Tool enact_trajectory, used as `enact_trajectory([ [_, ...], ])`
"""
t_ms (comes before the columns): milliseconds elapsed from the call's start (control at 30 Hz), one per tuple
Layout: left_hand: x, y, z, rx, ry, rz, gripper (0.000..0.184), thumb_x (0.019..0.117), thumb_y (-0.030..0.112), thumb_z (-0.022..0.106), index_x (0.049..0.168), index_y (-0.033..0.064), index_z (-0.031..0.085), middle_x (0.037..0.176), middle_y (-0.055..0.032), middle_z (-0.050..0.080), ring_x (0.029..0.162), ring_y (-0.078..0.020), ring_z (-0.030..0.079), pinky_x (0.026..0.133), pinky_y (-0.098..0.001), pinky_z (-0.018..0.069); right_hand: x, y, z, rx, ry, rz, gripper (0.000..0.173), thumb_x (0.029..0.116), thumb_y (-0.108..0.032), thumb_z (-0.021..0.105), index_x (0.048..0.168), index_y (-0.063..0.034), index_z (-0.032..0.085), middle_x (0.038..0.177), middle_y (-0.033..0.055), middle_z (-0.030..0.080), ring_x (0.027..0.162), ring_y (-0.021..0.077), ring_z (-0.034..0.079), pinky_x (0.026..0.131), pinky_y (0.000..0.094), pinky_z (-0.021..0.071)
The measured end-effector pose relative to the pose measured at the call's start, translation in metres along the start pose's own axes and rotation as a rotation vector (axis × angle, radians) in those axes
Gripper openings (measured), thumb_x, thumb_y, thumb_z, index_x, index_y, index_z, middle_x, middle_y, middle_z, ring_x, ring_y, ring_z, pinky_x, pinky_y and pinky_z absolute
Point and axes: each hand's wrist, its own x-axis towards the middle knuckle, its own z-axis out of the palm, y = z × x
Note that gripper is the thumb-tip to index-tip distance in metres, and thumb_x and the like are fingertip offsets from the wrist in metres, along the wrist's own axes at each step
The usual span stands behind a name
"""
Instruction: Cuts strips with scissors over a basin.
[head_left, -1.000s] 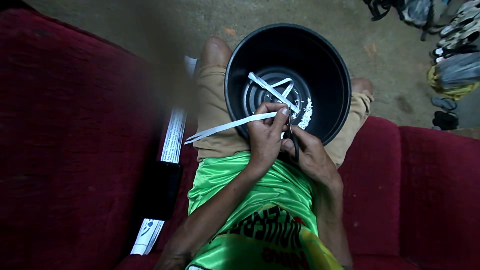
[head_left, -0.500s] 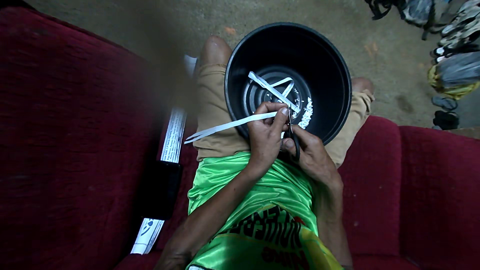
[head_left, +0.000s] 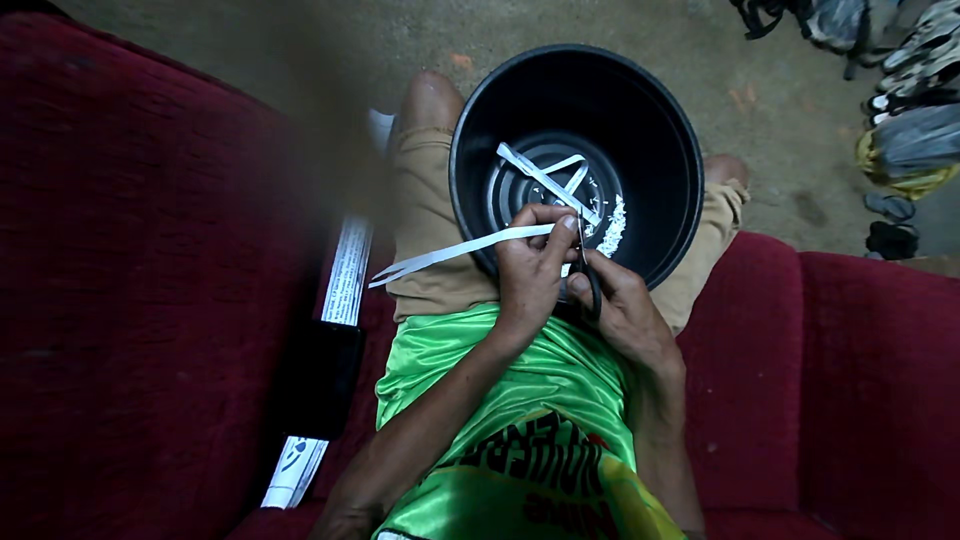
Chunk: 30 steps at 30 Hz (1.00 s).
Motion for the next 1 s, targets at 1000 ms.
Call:
enact_trajectory([
  [1000, 0.0016, 0.0039, 0.0002, 0.017, 0.028, 0.025, 0.01, 0.1034, 0.005, 0.058, 0.113, 0.0023, 0.061, 0.097, -0.0073, 0.07, 0.081, -0.0143, 0.072, 0.076, -0.0297, 0.0631, -0.0007, 0.0007, -0.0047, 0.004, -0.037, 0.024, 0.046, 0.1022, -0.049, 0.055, 0.13, -0.0134, 0.063, 0.075, -0.004, 0.059, 0.056, 0.0056, 0.051, 0.05, 0.0236, 0.0463],
])
